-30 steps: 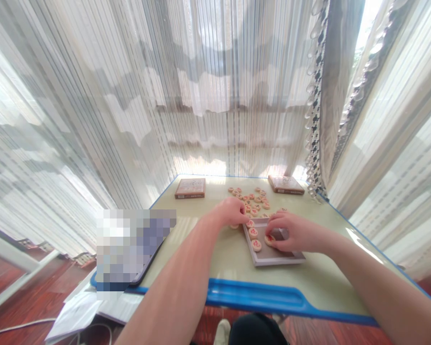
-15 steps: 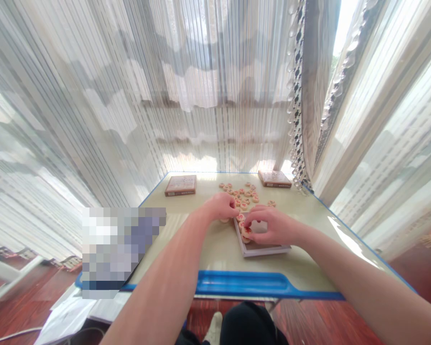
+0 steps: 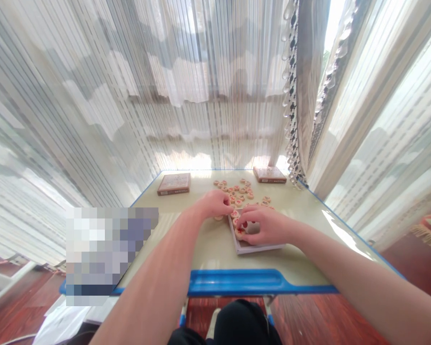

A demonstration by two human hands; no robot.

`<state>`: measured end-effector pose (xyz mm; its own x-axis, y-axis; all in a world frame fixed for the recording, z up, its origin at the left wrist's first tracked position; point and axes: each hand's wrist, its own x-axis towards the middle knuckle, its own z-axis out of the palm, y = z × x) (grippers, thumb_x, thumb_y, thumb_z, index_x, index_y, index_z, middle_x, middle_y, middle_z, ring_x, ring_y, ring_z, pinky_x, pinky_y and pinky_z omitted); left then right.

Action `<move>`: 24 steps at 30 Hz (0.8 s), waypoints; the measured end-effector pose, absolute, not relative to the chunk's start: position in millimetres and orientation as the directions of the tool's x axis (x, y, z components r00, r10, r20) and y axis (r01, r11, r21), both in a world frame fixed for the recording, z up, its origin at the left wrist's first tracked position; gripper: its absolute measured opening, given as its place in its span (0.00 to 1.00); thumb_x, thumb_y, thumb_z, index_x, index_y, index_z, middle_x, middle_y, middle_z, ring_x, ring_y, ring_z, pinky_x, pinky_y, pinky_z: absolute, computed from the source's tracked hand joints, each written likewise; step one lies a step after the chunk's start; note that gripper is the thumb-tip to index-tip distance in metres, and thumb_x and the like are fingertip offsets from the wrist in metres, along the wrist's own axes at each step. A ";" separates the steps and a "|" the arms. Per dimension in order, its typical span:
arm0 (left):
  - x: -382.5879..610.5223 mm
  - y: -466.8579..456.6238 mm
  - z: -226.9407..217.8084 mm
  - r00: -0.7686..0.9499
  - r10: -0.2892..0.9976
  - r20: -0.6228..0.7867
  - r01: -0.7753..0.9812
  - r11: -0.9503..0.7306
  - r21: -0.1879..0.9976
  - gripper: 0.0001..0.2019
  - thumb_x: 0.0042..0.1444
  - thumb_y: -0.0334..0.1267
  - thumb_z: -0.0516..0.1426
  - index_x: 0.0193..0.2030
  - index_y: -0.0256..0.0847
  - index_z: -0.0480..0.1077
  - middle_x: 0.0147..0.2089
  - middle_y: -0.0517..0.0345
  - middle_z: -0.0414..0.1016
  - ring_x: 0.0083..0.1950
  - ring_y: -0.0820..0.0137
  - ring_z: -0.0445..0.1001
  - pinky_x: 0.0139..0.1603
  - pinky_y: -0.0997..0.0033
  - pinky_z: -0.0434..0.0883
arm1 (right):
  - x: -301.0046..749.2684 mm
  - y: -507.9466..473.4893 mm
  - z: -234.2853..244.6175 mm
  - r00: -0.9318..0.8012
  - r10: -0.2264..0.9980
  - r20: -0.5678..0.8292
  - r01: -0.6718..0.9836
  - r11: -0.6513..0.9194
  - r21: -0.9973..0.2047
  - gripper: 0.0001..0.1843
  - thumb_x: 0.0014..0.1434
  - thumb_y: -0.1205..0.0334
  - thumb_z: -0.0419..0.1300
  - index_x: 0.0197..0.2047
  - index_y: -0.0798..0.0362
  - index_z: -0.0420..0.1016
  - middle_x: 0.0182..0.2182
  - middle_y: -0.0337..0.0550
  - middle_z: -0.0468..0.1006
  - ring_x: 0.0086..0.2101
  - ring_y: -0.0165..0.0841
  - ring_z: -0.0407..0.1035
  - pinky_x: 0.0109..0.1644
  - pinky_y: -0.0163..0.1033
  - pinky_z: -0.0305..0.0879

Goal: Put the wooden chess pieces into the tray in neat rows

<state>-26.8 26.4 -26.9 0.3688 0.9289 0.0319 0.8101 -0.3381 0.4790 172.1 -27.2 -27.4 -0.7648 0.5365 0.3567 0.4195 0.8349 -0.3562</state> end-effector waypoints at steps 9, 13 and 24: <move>-26.0 24.9 -23.9 0.368 0.930 0.004 0.814 -0.325 0.482 0.08 0.39 0.42 0.54 0.20 0.39 0.64 0.19 0.65 0.62 0.23 0.75 0.59 0.22 0.75 0.56 | 181.6 -22.8 -22.2 -0.725 0.648 0.235 0.561 0.752 -0.344 0.12 0.43 0.62 0.62 0.33 0.52 0.66 0.31 0.39 0.71 0.32 0.31 0.62 0.34 0.35 0.58; -24.9 24.5 -23.4 0.354 0.935 0.012 0.813 -0.314 0.490 0.08 0.39 0.41 0.54 0.20 0.39 0.64 0.18 0.65 0.62 0.23 0.75 0.60 0.21 0.75 0.56 | 182.2 -18.1 -25.7 -0.716 0.670 0.196 0.603 0.735 -0.310 0.11 0.43 0.64 0.59 0.33 0.52 0.63 0.32 0.39 0.69 0.32 0.32 0.61 0.34 0.36 0.57; -23.7 22.9 -22.1 0.339 0.941 0.021 0.818 -0.306 0.487 0.07 0.38 0.40 0.54 0.20 0.39 0.64 0.19 0.65 0.63 0.24 0.75 0.61 0.22 0.75 0.56 | 177.7 -14.4 -30.7 -0.701 0.679 0.218 0.613 0.730 -0.301 0.09 0.45 0.60 0.59 0.31 0.51 0.64 0.31 0.40 0.69 0.33 0.32 0.61 0.34 0.36 0.56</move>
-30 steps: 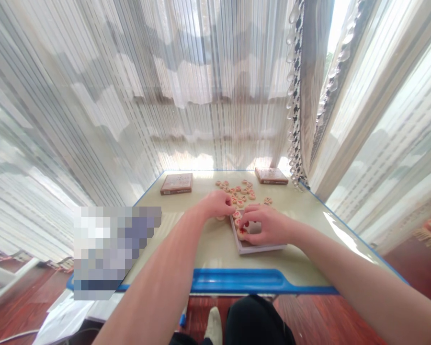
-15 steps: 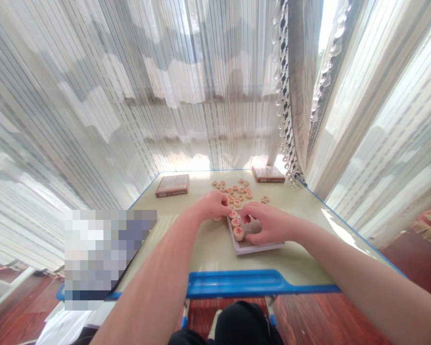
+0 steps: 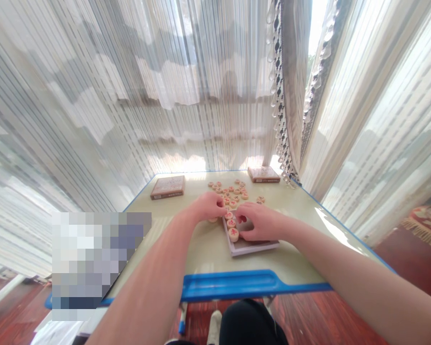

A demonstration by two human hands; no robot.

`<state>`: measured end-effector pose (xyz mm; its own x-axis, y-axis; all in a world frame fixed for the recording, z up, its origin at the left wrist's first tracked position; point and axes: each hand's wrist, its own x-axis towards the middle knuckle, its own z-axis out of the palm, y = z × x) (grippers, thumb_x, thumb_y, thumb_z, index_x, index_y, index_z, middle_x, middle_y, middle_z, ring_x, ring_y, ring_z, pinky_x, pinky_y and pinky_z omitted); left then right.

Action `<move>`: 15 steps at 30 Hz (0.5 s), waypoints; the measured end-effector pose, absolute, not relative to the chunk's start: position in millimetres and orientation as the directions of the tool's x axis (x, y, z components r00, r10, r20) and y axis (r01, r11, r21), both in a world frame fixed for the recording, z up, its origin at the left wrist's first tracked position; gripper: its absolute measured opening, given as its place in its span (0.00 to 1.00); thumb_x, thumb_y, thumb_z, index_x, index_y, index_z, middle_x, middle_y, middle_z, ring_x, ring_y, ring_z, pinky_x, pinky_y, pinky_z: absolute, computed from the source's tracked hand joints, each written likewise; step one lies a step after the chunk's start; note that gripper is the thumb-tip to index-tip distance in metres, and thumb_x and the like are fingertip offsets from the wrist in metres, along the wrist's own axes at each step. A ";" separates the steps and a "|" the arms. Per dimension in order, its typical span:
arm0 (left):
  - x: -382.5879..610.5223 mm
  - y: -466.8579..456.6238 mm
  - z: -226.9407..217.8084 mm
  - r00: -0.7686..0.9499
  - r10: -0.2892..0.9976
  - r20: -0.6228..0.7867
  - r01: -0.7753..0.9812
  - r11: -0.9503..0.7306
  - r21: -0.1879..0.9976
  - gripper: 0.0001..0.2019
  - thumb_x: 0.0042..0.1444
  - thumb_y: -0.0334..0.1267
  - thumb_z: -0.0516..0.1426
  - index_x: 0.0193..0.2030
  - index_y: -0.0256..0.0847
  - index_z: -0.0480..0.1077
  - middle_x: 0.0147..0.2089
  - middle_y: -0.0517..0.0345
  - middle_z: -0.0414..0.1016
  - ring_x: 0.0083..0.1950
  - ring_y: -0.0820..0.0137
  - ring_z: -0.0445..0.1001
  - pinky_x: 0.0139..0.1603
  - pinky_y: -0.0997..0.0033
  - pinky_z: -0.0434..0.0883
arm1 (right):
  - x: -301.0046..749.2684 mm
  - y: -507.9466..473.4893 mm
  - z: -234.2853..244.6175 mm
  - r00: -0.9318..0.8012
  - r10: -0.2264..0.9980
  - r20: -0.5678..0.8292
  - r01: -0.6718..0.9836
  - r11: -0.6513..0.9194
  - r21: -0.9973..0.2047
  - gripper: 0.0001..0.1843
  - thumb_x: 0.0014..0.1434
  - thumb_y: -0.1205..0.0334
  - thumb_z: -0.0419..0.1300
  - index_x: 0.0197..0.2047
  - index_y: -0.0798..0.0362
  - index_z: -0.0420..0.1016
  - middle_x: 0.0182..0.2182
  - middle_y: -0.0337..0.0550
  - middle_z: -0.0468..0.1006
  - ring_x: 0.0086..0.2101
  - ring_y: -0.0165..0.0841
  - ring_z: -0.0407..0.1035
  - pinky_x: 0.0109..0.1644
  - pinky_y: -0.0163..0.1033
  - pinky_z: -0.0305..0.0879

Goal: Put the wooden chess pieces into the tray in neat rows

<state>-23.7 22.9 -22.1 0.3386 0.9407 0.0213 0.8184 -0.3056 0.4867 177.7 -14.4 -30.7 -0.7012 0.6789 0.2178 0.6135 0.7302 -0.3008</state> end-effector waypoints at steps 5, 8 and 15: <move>-22.7 19.8 -19.1 0.328 0.944 0.011 0.824 -0.293 0.484 0.07 0.38 0.40 0.54 0.20 0.39 0.65 0.19 0.64 0.63 0.24 0.74 0.61 0.22 0.75 0.57 | 178.0 -13.7 -32.6 -0.727 0.648 0.230 0.585 0.758 -0.288 0.07 0.45 0.63 0.58 0.30 0.51 0.66 0.32 0.40 0.70 0.35 0.34 0.62 0.36 0.36 0.56; -22.2 19.1 -17.8 0.327 0.945 0.003 0.822 -0.285 0.493 0.06 0.38 0.40 0.54 0.20 0.38 0.65 0.19 0.64 0.63 0.24 0.74 0.61 0.22 0.75 0.57 | 180.0 -12.3 -32.7 -0.727 0.644 0.240 0.578 0.762 -0.294 0.07 0.45 0.66 0.57 0.31 0.51 0.67 0.31 0.40 0.70 0.33 0.33 0.62 0.35 0.36 0.57; -21.7 19.4 -17.7 0.339 0.941 -0.001 0.804 -0.289 0.519 0.07 0.39 0.40 0.54 0.20 0.39 0.66 0.19 0.65 0.62 0.24 0.75 0.60 0.22 0.75 0.57 | 188.6 10.8 -34.5 -0.574 0.713 0.402 0.624 0.699 -0.350 0.07 0.47 0.71 0.53 0.28 0.53 0.71 0.27 0.39 0.71 0.33 0.31 0.64 0.37 0.35 0.59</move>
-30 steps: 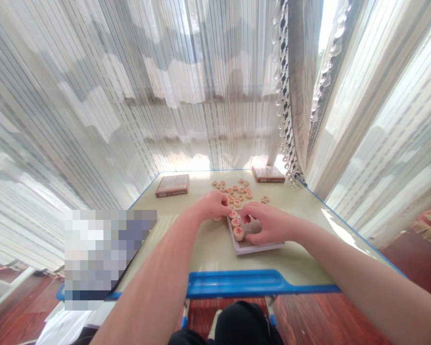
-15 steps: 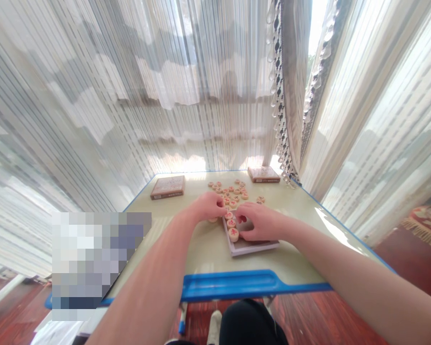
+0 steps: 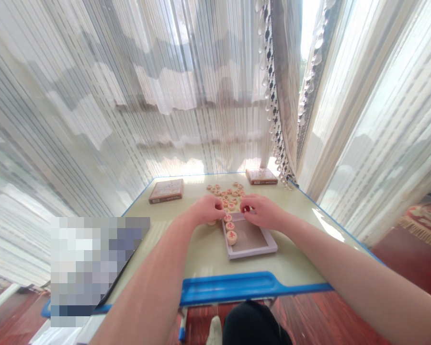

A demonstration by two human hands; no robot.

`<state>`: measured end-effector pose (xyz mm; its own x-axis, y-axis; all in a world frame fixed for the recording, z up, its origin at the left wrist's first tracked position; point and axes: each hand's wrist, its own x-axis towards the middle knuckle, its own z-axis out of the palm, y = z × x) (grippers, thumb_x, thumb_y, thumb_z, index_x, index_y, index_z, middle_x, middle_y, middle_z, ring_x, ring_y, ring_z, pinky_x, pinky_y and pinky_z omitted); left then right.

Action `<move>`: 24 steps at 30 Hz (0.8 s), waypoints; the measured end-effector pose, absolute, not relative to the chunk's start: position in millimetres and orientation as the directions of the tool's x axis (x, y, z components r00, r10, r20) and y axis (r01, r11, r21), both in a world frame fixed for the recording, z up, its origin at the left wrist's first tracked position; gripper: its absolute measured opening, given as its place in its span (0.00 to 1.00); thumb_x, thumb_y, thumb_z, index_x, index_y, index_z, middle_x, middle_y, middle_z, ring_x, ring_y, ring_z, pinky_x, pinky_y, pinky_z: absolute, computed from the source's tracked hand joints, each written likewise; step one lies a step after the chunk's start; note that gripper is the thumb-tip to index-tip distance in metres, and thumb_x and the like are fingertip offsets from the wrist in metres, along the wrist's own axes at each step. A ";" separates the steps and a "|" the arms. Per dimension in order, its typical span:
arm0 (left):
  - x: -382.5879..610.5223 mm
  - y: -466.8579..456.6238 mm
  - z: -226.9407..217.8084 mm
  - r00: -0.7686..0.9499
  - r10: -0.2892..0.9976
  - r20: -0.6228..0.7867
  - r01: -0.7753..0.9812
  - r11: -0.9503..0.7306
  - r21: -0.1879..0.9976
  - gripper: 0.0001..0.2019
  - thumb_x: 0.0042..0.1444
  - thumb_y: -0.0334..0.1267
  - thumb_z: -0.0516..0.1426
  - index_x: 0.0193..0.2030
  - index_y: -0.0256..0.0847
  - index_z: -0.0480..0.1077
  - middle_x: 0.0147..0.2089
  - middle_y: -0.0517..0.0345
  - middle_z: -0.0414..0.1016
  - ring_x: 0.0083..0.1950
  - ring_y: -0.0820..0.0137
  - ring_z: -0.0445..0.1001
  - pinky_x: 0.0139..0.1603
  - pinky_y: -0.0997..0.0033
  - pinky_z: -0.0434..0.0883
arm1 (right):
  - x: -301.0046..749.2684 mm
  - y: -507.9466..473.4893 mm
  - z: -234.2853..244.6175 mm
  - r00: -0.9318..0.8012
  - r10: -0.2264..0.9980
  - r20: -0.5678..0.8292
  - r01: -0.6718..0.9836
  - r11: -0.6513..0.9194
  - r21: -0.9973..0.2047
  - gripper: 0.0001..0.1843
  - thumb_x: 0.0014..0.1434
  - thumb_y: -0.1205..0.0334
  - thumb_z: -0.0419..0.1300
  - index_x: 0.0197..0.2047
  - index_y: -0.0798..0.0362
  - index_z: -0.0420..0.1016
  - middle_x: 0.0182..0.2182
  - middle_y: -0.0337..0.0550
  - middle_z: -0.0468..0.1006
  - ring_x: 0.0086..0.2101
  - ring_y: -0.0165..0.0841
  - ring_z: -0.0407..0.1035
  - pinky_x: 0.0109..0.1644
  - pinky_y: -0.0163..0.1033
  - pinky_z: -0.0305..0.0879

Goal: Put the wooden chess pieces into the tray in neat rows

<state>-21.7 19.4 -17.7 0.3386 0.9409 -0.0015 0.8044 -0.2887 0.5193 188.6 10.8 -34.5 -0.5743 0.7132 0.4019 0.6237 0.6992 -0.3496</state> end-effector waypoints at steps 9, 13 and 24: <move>-24.9 22.0 -18.4 0.317 0.948 -0.013 0.812 -0.264 0.521 0.06 0.38 0.39 0.54 0.19 0.38 0.65 0.18 0.64 0.61 0.23 0.75 0.59 0.21 0.75 0.55 | 207.3 57.8 -53.8 -0.351 0.822 0.449 0.686 0.552 -0.474 0.14 0.55 0.60 0.53 0.39 0.51 0.78 0.41 0.44 0.77 0.45 0.37 0.67 0.51 0.41 0.60; -26.0 24.1 -20.6 0.314 0.949 0.005 0.813 -0.272 0.514 0.06 0.38 0.39 0.54 0.20 0.39 0.66 0.20 0.64 0.63 0.24 0.75 0.61 0.22 0.75 0.57 | 209.4 61.2 -54.4 -0.414 0.804 0.427 0.668 0.587 -0.457 0.18 0.58 0.56 0.49 0.39 0.52 0.79 0.43 0.44 0.78 0.47 0.37 0.66 0.56 0.43 0.57; -25.7 27.3 -22.2 0.286 0.944 0.163 0.787 -0.328 0.522 0.09 0.42 0.40 0.51 0.20 0.38 0.67 0.19 0.63 0.63 0.24 0.74 0.60 0.23 0.74 0.56 | 193.1 31.9 -39.4 -0.643 0.738 0.204 0.613 0.655 -0.442 0.23 0.64 0.49 0.39 0.52 0.39 0.71 0.57 0.33 0.66 0.60 0.39 0.50 0.64 0.51 0.39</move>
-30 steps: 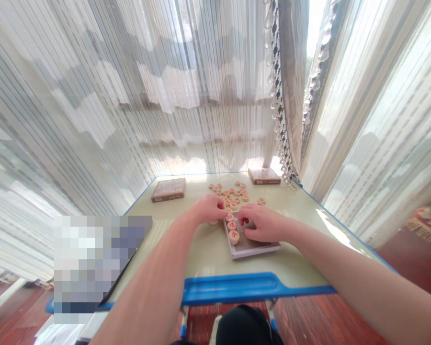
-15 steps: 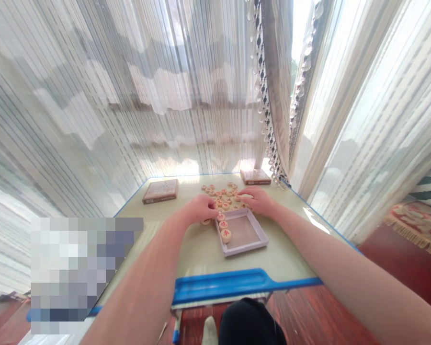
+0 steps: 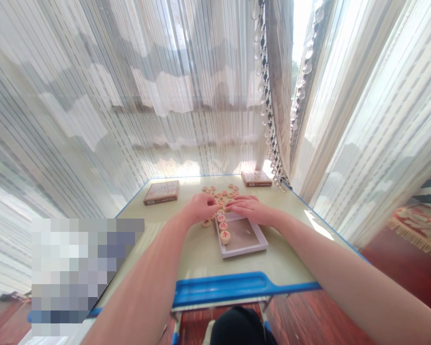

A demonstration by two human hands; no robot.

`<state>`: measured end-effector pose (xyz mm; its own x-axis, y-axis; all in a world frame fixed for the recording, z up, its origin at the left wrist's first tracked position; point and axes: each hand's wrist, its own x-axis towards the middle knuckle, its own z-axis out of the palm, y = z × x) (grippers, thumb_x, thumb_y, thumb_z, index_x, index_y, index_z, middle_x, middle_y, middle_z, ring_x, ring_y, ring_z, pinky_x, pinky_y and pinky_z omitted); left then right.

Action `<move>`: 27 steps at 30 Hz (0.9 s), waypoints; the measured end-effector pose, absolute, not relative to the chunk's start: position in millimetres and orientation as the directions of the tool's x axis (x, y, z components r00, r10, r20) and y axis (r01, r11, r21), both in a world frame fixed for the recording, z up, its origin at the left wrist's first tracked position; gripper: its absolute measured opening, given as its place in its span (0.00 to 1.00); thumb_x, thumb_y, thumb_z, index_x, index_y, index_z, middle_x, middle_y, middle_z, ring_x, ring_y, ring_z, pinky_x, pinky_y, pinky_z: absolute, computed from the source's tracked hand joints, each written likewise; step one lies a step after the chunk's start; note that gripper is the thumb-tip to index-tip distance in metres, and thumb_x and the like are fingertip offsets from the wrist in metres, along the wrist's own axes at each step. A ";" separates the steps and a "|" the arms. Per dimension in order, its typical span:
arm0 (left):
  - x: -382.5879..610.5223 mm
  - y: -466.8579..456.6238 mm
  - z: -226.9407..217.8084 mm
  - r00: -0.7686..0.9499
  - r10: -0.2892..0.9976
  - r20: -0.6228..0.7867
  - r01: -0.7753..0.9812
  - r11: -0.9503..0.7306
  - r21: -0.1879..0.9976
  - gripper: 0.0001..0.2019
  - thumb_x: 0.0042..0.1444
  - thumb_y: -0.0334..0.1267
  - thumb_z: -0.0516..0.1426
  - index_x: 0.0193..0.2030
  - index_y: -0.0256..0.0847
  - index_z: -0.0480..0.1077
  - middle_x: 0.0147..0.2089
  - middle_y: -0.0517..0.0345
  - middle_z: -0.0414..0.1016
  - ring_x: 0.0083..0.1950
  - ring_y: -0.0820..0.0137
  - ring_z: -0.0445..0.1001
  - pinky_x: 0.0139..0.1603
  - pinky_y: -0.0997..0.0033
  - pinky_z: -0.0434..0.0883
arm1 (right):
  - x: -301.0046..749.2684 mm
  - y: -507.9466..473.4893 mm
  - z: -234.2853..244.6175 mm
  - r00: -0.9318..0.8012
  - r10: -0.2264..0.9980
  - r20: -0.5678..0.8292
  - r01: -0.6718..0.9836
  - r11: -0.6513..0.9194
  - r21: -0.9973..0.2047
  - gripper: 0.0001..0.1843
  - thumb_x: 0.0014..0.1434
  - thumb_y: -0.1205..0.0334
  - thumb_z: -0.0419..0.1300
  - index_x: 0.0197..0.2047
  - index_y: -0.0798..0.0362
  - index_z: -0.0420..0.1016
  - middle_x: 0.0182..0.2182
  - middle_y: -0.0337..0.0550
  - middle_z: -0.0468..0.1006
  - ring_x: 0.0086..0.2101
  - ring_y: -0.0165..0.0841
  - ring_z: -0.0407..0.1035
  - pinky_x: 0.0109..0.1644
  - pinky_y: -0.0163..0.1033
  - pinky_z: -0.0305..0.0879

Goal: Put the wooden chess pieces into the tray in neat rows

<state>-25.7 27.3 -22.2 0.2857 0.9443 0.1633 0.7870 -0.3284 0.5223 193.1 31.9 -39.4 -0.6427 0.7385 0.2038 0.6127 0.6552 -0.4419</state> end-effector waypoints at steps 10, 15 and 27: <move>-25.7 26.3 -24.9 0.295 0.950 0.100 0.802 -0.303 0.514 0.09 0.41 0.40 0.51 0.17 0.38 0.63 0.18 0.64 0.59 0.22 0.76 0.57 0.22 0.74 0.55 | 201.7 44.9 -43.4 -0.585 0.762 0.278 0.686 0.647 -0.332 0.23 0.63 0.50 0.43 0.42 0.49 0.77 0.44 0.43 0.75 0.47 0.37 0.63 0.55 0.46 0.52; -25.0 27.0 -24.8 0.316 0.945 0.089 0.807 -0.317 0.498 0.09 0.41 0.40 0.51 0.19 0.38 0.67 0.18 0.64 0.61 0.22 0.75 0.59 0.22 0.74 0.56 | 200.4 39.0 -40.8 -0.572 0.784 0.243 0.702 0.620 -0.351 0.23 0.62 0.48 0.43 0.44 0.47 0.77 0.47 0.44 0.74 0.49 0.38 0.61 0.56 0.47 0.52; -23.2 25.1 -23.9 0.307 0.949 0.068 0.781 -0.292 0.553 0.09 0.40 0.39 0.52 0.21 0.38 0.69 0.18 0.64 0.61 0.23 0.75 0.59 0.23 0.74 0.56 | 200.1 41.5 -41.3 -0.585 0.769 0.257 0.713 0.639 -0.288 0.27 0.65 0.53 0.38 0.40 0.48 0.78 0.44 0.46 0.76 0.49 0.38 0.64 0.55 0.48 0.52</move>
<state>-23.2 25.1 -23.9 0.3066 0.9494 0.0680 0.7807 -0.2917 0.5526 200.1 41.5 -41.3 -0.5853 0.7690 0.2570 0.7130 0.6391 -0.2883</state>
